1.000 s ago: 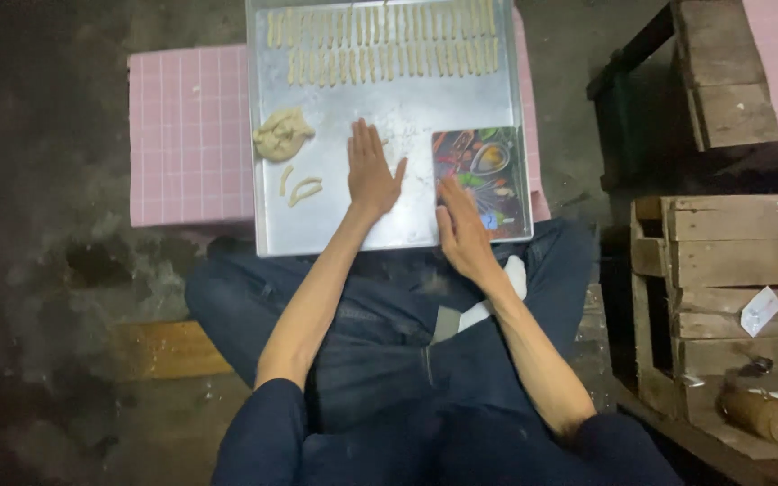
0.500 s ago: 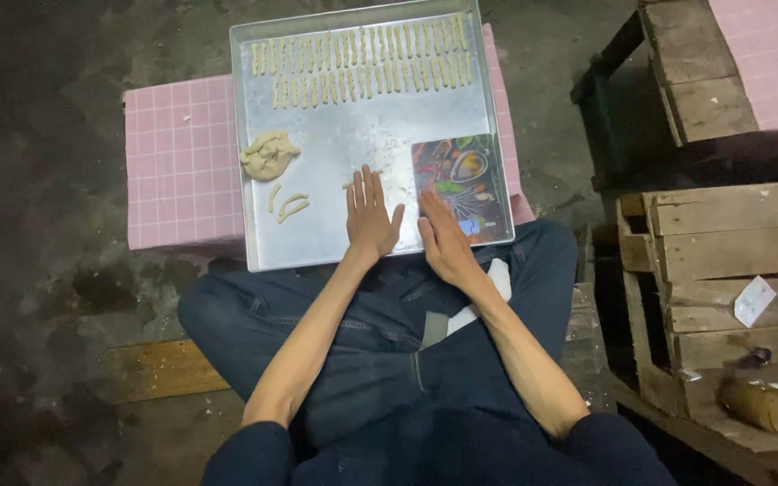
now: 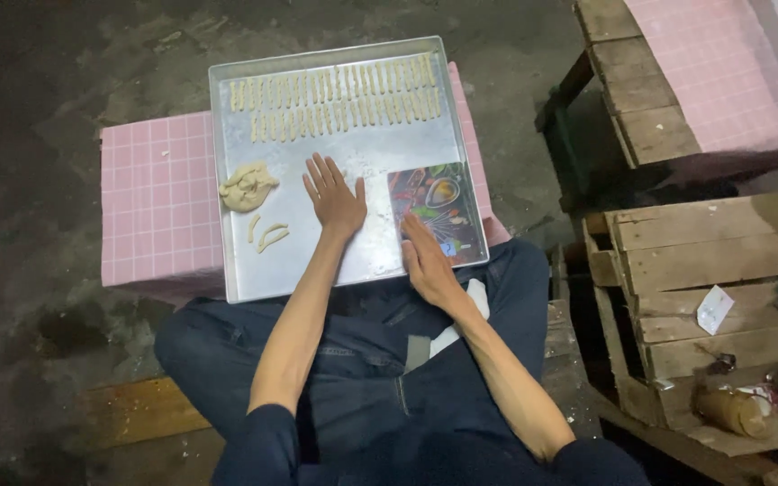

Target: The person sits cross-legged on the floor and rolls a piece of dough into a long, thin rope on a metal tray. They then pinch the rope to create a ridged texture and place the finished piece onto the tray alongside others.

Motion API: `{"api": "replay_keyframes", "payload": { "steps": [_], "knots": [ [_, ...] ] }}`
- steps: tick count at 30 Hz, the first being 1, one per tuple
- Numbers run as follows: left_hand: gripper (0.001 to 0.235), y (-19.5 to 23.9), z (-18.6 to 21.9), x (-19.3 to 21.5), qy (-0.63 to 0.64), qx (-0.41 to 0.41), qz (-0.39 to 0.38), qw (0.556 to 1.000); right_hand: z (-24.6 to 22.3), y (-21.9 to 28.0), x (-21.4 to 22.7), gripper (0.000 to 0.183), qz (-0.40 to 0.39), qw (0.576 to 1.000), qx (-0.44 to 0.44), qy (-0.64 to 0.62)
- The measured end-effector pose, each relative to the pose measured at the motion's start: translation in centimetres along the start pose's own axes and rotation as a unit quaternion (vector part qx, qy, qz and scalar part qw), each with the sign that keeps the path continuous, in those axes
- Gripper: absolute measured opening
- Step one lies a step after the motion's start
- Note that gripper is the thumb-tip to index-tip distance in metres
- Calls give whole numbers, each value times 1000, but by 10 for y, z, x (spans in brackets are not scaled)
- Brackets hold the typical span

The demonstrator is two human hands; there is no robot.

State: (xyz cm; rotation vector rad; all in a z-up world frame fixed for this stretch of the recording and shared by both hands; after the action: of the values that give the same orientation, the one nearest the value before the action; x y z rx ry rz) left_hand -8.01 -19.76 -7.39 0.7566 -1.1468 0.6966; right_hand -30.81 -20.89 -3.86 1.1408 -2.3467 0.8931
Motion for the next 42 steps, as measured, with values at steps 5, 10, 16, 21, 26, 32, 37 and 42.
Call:
{"api": "replay_keyframes", "payload": {
  "steps": [5,10,16,21,26,32,37,42],
  "knots": [
    [78,70,8,4,0,-50,-76,996,-9,-1,1,48,-8,1000,-9,-25],
    [77,83,2,-7,-20,-79,-116,990,-18,-2,1,50,-23,999,-19,-23],
    [75,20,0,3,14,-46,-43,998,-19,-2,4,52,-36,999,-32,-25],
    [77,-9,-1,-1,6,18,-17,1000,-16,-2,6,49,-41,998,-30,-29],
    [82,49,8,1,0,-22,-56,998,-11,-1,-1,48,-36,999,-21,-23],
    [85,90,0,-1,28,-74,-119,990,-2,3,-10,47,-41,999,-4,-14],
    [83,122,-10,25,64,-95,-128,985,-17,2,-5,50,-35,999,-4,-20],
    [91,124,-12,13,77,-65,-109,989,-17,3,-6,50,-30,1000,4,3]
  ]
}}
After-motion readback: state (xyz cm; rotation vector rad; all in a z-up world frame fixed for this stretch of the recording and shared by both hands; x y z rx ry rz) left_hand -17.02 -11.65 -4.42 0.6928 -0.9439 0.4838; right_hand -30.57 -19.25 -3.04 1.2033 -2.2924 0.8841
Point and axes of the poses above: each hand's wrist, its own y-axis away from the middle knuckle, its own x-axis out of the back of the hand, z = x × y, the point moved 3 cm from there along -y, towards the middle knuckle, and after that the axes turned 10 degrees about x, right-handed, at the moved point
